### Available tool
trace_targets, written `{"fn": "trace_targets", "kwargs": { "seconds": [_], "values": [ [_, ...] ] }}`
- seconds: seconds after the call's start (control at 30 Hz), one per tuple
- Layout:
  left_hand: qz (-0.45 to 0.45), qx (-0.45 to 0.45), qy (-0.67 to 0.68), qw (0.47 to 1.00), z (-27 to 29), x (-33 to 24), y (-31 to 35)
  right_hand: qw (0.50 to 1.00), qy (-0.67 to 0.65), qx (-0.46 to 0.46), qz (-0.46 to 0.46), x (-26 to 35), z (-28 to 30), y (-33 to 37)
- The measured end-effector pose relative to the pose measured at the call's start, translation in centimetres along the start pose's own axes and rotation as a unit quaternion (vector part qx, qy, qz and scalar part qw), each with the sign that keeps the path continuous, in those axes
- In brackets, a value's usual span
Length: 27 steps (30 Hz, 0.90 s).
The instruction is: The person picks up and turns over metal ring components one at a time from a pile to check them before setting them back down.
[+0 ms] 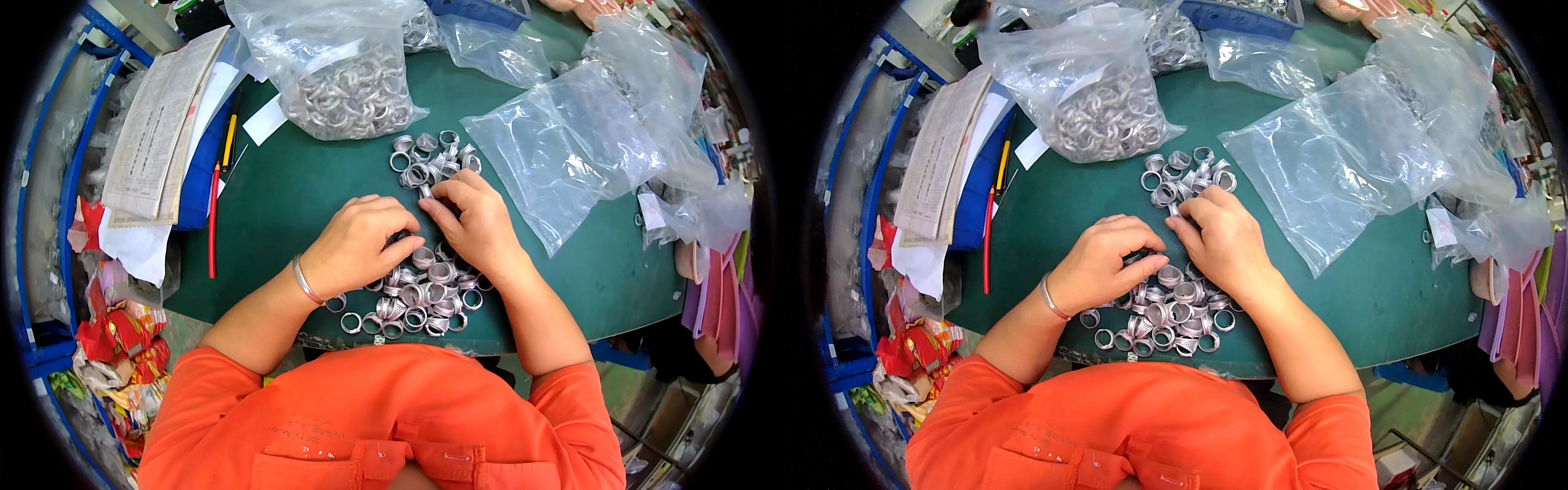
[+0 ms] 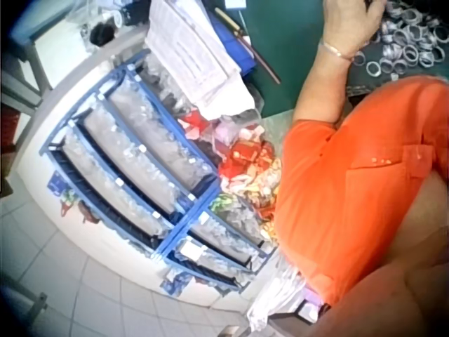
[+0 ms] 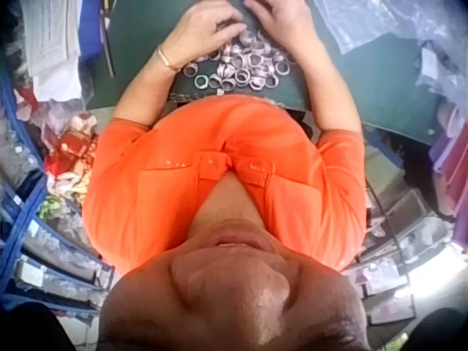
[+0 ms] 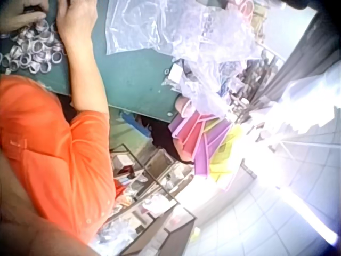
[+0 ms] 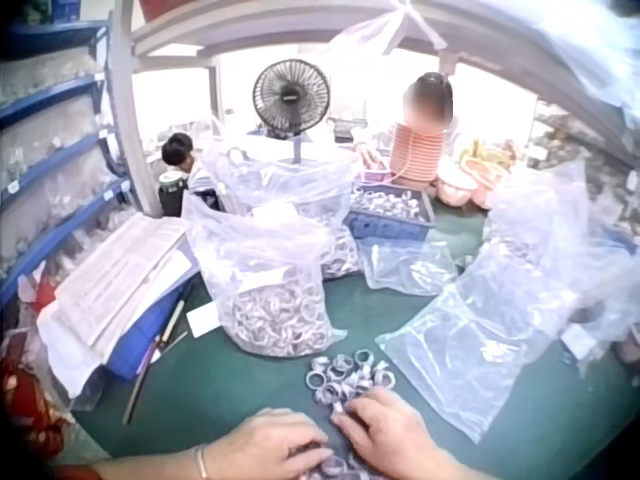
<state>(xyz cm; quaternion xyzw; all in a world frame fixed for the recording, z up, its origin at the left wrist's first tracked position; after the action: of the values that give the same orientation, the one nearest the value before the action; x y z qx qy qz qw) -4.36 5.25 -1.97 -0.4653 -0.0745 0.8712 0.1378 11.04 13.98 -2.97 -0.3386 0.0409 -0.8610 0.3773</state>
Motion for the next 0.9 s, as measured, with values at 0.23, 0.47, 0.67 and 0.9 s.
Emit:
{"fn": "trace_targets", "kwargs": {
  "seconds": [0.23,0.47,0.67,0.9],
  "values": [
    [0.059,-0.054,0.102,0.992,0.1,0.2,-0.1,0.984,-0.169,0.049,0.003,-0.1,1.4,0.6],
    [0.071,-0.104,0.247,0.961,0.1,-0.4,-0.2,0.968,-0.237,0.029,0.08,0.8,1.9,0.9],
    [0.026,-0.114,0.214,0.97,0.3,-0.4,-0.1,0.965,-0.239,0.03,0.108,1.0,2.2,0.9],
    [0.011,-0.139,0.26,0.955,0.2,-0.1,-0.1,0.892,-0.451,0.035,-0.005,0.7,1.1,2.0]
  ]
}}
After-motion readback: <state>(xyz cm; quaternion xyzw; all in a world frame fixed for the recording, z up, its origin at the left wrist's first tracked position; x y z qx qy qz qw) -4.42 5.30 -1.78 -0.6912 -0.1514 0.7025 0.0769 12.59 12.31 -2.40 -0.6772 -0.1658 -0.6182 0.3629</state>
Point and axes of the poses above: each hand's wrist, its own y-axis away from the middle knuckle, its own z-axis out of the back of the hand, x = y × z, the point moved 2 cm from there along -y, towards the middle knuckle, and after that the axes turned 8 degrees about y, right-handed, at the moved point
